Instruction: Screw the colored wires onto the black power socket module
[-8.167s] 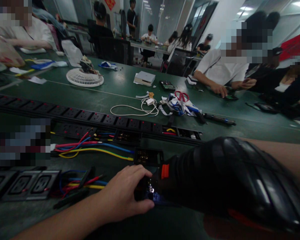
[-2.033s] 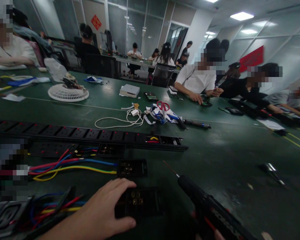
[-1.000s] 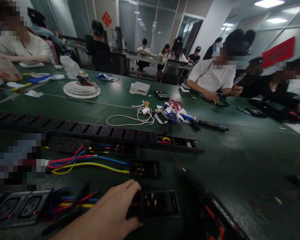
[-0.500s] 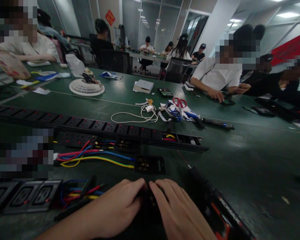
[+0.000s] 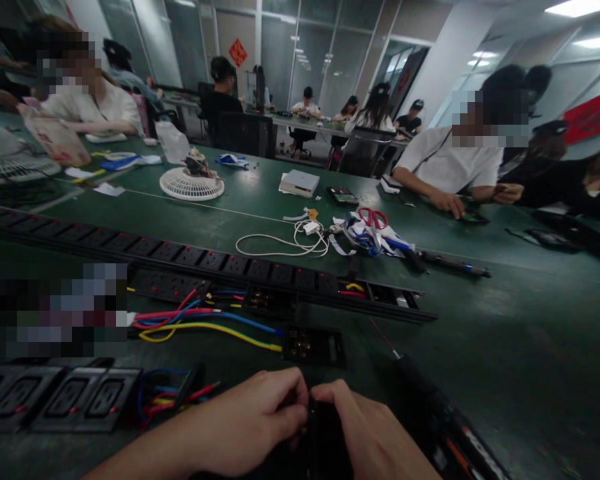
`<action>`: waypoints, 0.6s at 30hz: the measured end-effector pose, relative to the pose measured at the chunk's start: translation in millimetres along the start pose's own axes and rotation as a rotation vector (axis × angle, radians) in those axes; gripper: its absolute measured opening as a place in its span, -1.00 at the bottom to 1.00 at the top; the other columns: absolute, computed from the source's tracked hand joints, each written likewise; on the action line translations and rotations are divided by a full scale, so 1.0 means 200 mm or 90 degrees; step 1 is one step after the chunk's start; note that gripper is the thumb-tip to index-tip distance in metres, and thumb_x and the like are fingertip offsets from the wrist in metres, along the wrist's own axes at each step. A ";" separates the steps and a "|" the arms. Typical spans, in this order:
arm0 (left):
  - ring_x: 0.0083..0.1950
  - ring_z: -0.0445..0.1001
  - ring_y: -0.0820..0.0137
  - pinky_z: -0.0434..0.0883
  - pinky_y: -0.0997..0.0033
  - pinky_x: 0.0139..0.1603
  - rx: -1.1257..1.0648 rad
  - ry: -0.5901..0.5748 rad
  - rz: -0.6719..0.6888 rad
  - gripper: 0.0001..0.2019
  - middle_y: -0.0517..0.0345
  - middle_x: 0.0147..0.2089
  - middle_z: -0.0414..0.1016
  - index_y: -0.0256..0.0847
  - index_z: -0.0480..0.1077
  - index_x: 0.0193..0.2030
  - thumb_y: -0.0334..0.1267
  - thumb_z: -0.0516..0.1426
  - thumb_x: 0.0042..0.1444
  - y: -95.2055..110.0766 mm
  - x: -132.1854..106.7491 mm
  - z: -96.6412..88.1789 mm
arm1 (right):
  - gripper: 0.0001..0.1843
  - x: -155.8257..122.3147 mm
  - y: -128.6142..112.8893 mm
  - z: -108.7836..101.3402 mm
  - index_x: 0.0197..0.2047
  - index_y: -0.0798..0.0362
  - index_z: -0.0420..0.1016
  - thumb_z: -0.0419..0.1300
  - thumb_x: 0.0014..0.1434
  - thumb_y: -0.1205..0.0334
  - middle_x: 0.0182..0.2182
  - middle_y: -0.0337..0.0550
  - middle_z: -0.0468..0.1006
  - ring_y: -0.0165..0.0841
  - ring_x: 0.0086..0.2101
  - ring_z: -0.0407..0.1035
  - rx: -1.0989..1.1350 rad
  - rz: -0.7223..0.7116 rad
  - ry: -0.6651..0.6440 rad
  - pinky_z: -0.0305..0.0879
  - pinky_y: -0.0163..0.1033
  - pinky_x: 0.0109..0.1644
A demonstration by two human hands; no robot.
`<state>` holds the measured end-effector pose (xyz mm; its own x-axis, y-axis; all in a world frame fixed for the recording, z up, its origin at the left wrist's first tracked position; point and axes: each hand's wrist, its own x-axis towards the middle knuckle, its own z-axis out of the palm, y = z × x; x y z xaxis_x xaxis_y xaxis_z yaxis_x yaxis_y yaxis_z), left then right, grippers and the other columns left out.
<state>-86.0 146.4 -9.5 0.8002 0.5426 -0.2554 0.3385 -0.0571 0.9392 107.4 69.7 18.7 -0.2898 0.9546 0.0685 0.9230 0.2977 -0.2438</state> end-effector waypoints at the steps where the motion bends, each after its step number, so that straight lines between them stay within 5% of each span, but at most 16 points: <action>1: -0.31 0.43 0.41 0.29 0.48 -0.37 -0.019 -0.006 -0.007 -0.92 0.26 -0.30 0.49 -0.13 0.31 -0.20 -0.23 0.04 0.27 0.00 0.01 0.00 | -0.57 0.02 -0.01 0.00 -0.03 0.09 0.36 0.24 -0.02 0.26 -0.28 -0.12 0.44 -0.24 -0.24 0.44 -0.028 0.011 0.006 0.37 -0.35 -0.29; 7: -0.36 0.35 0.44 0.27 0.50 -0.36 -0.085 -0.009 -0.029 -0.93 0.29 -0.34 0.41 -0.14 0.31 -0.19 -0.26 0.03 0.28 -0.03 0.02 0.01 | -0.62 0.09 -0.05 -0.05 -0.07 0.09 0.34 0.24 0.04 0.17 -0.36 -0.13 0.41 -0.26 -0.31 0.43 -0.056 0.008 0.030 0.31 -0.39 -0.36; 13: -0.30 0.36 0.43 0.31 0.47 -0.29 -0.128 0.011 0.004 -0.90 0.28 -0.33 0.41 -0.17 0.33 -0.15 -0.27 0.01 0.31 -0.03 0.02 0.01 | -0.50 0.04 -0.04 -0.09 -0.12 0.04 0.29 0.36 -0.13 0.38 -0.35 -0.34 0.44 -0.41 -0.39 0.41 0.017 -0.034 0.017 0.20 -0.39 -0.41; 18: -0.22 0.41 0.38 0.34 0.44 -0.25 -0.103 -0.034 0.005 -0.83 0.21 -0.20 0.50 -0.16 0.36 -0.07 -0.31 0.11 0.20 -0.03 0.00 -0.03 | -0.41 0.02 -0.01 -0.10 -0.15 0.01 0.35 0.45 -0.25 0.53 -0.30 -0.45 0.45 -0.41 -0.34 0.40 0.109 0.019 -0.117 0.17 -0.35 -0.35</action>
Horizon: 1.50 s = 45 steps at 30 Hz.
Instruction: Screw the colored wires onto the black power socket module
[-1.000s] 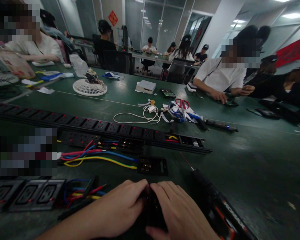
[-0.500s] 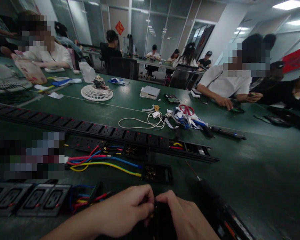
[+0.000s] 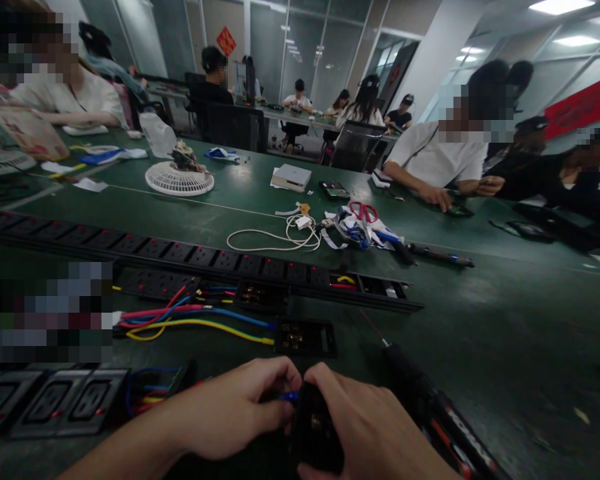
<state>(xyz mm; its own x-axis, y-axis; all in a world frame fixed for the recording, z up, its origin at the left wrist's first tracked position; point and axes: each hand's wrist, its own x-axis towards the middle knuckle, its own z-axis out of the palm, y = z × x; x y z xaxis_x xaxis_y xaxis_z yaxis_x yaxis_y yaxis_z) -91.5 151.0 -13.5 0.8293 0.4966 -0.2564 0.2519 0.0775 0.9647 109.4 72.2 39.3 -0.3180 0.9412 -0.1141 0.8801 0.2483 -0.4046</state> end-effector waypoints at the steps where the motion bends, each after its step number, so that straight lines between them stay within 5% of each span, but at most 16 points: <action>1: -0.21 0.41 0.37 0.35 0.43 -0.24 0.028 0.002 -0.002 -0.80 0.20 -0.17 0.51 -0.16 0.38 -0.06 -0.31 0.14 0.17 0.00 -0.01 0.00 | -0.42 0.00 0.00 0.00 -0.13 0.00 0.37 0.42 -0.22 0.55 -0.26 -0.44 0.45 -0.38 -0.30 0.40 0.006 0.021 -0.024 0.19 -0.34 -0.31; 9: -0.19 0.41 0.34 0.33 0.40 -0.21 0.118 0.057 -0.013 -0.81 0.23 -0.19 0.50 -0.13 0.45 -0.13 -0.30 0.21 0.08 0.01 -0.01 0.00 | -0.39 0.00 -0.04 -0.02 0.06 -0.07 0.38 0.37 -0.05 0.49 -0.07 -0.34 0.42 -0.23 -0.10 0.36 0.001 0.061 -0.113 0.22 -0.16 -0.11; 18: -0.36 0.31 0.45 0.24 0.45 -0.36 -0.142 0.048 -0.069 -0.80 0.28 -0.39 0.39 -0.28 0.44 -0.20 -0.45 0.20 -0.03 -0.03 0.03 0.02 | -0.42 0.02 0.00 -0.02 0.02 -0.04 0.40 0.37 -0.07 0.53 -0.11 -0.32 0.41 -0.29 -0.12 0.33 0.083 0.102 -0.159 0.13 -0.24 -0.08; 23: -0.41 0.31 0.48 0.23 0.48 -0.40 -0.150 0.058 -0.052 -0.87 0.29 -0.42 0.36 -0.28 0.44 -0.21 -0.41 0.18 0.07 -0.01 0.04 0.03 | -0.38 0.04 0.01 0.00 0.07 -0.03 0.38 0.43 -0.05 0.42 -0.09 -0.26 0.40 -0.24 -0.09 0.32 0.061 0.157 -0.220 0.17 -0.18 -0.04; 31: -0.44 0.42 0.44 0.28 0.49 -0.46 -0.058 0.051 -0.038 -0.91 0.27 -0.42 0.41 -0.22 0.39 -0.20 -0.32 0.06 0.24 -0.02 0.04 0.04 | -0.43 -0.06 0.06 0.02 0.09 -0.09 0.28 0.31 0.04 0.45 -0.09 -0.37 0.38 -0.38 -0.11 0.34 0.077 0.025 -0.090 0.24 -0.31 -0.06; 40: -0.36 0.40 0.42 0.29 0.50 -0.40 -0.004 0.047 -0.041 -0.93 0.26 -0.38 0.43 -0.18 0.35 -0.20 -0.30 0.05 0.25 -0.04 0.03 0.02 | -0.35 -0.05 0.06 0.02 0.17 -0.10 0.20 0.26 0.04 0.47 -0.06 -0.37 0.37 -0.43 -0.07 0.33 0.103 0.021 -0.086 0.25 -0.35 -0.01; 45: -0.33 0.39 0.43 0.28 0.50 -0.37 0.057 0.068 -0.028 -0.87 0.25 -0.33 0.43 -0.17 0.42 -0.17 -0.31 0.04 0.26 -0.02 0.04 0.03 | -0.34 -0.07 0.06 0.05 0.13 -0.06 0.20 0.31 0.00 0.47 -0.16 -0.38 0.42 -0.41 -0.18 0.39 0.059 0.011 -0.028 0.24 -0.32 -0.18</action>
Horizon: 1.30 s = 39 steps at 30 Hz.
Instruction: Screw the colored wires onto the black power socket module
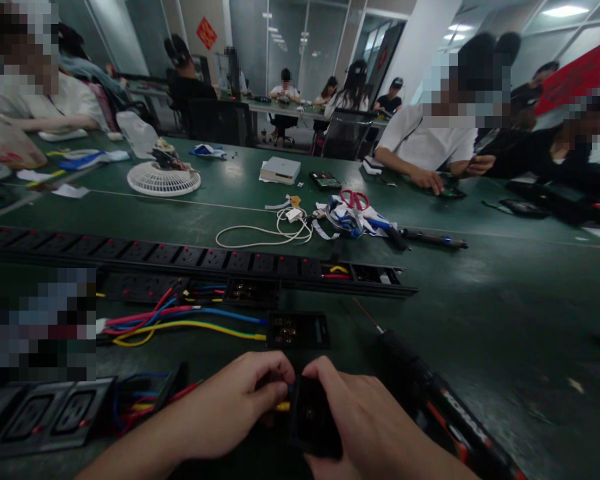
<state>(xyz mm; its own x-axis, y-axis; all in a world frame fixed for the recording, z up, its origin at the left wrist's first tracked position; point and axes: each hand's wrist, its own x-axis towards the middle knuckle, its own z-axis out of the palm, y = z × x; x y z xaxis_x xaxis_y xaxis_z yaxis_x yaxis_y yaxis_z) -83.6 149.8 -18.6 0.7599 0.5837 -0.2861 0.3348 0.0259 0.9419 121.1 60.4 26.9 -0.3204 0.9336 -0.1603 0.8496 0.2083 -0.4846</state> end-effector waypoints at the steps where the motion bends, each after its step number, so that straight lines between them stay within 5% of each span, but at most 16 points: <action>1: -0.32 0.40 0.43 0.27 0.50 -0.35 0.020 -0.001 0.013 -0.86 0.25 -0.32 0.43 -0.17 0.43 -0.17 -0.30 0.04 0.27 0.01 0.00 0.00 | -0.39 0.01 -0.02 -0.01 0.06 -0.03 0.26 0.34 -0.04 0.48 -0.20 -0.38 0.43 -0.40 -0.23 0.39 -0.003 0.014 -0.002 0.22 -0.32 -0.22; 6: -0.36 0.34 0.43 0.23 0.49 -0.38 0.089 -0.110 0.014 -0.83 0.28 -0.38 0.41 -0.16 0.45 -0.24 -0.22 0.05 0.28 0.02 -0.02 -0.05 | -0.55 0.06 -0.12 -0.08 -0.10 -0.03 0.42 0.39 -0.07 0.41 -0.21 -0.36 0.45 -0.29 -0.22 0.39 -0.044 0.077 -0.086 0.17 -0.27 -0.24; 10: -0.33 0.37 0.42 0.28 0.47 -0.29 0.006 -0.176 -0.012 -0.80 0.25 -0.35 0.44 -0.19 0.42 -0.28 -0.22 0.02 0.29 0.01 -0.03 -0.07 | -0.46 0.07 -0.11 -0.10 -0.05 -0.01 0.41 0.41 -0.12 0.46 -0.18 -0.33 0.46 -0.31 -0.24 0.39 -0.026 0.006 -0.036 0.20 -0.26 -0.24; 15: -0.31 0.34 0.42 0.28 0.45 -0.26 -0.027 -0.160 -0.028 -0.85 0.27 -0.35 0.40 -0.20 0.38 -0.27 -0.23 0.05 0.28 -0.01 -0.01 -0.06 | -0.36 0.05 -0.05 -0.07 0.08 -0.04 0.36 0.46 -0.06 0.39 -0.06 -0.31 0.42 -0.30 -0.12 0.37 -0.016 0.002 -0.047 0.25 -0.20 -0.09; 20: -0.30 0.34 0.42 0.28 0.46 -0.27 -0.010 -0.151 -0.021 -0.87 0.27 -0.35 0.37 -0.20 0.38 -0.27 -0.29 0.03 0.26 0.00 -0.01 -0.07 | -0.46 0.08 -0.07 -0.08 -0.03 0.04 0.38 0.47 -0.06 0.39 -0.15 -0.27 0.42 -0.30 -0.17 0.35 0.017 0.045 -0.104 0.17 -0.24 -0.14; 25: -0.22 0.43 0.30 0.32 0.37 -0.22 0.168 -0.058 0.016 -0.86 0.16 -0.25 0.48 -0.16 0.43 -0.20 -0.23 0.06 0.24 0.04 -0.04 -0.05 | -0.48 0.13 -0.07 -0.09 -0.03 0.09 0.37 0.46 -0.04 0.38 -0.08 -0.18 0.35 -0.23 -0.17 0.31 -0.033 0.103 -0.206 0.18 -0.17 -0.13; 33: 0.13 0.40 0.16 0.29 0.20 0.22 0.279 0.023 0.093 -0.60 0.06 0.12 0.46 -0.10 0.38 0.08 -0.31 0.17 0.05 0.09 -0.11 -0.02 | -0.27 0.12 0.02 -0.02 0.18 -0.05 0.40 0.42 -0.09 0.40 0.02 -0.18 0.31 -0.22 -0.03 0.27 -0.030 0.028 -0.123 0.29 -0.02 0.05; 39: 0.23 0.34 0.10 0.25 0.15 0.29 0.254 0.010 0.101 -0.32 0.05 0.25 0.37 -0.08 0.28 0.28 -0.22 0.29 -0.03 0.11 -0.11 -0.01 | 0.09 0.01 0.03 -0.04 0.27 0.17 0.30 0.66 -0.29 0.15 0.16 0.03 0.26 -0.10 0.17 0.15 -0.078 -0.001 -0.085 0.23 -0.03 0.29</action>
<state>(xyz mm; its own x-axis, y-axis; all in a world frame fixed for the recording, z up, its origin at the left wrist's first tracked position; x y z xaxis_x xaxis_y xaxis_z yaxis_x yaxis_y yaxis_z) -94.6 139.6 8.6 0.8118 0.5673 -0.1383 0.4066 -0.3794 0.8311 129.9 65.2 30.5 -0.3685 0.8875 -0.2765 0.8906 0.2519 -0.3786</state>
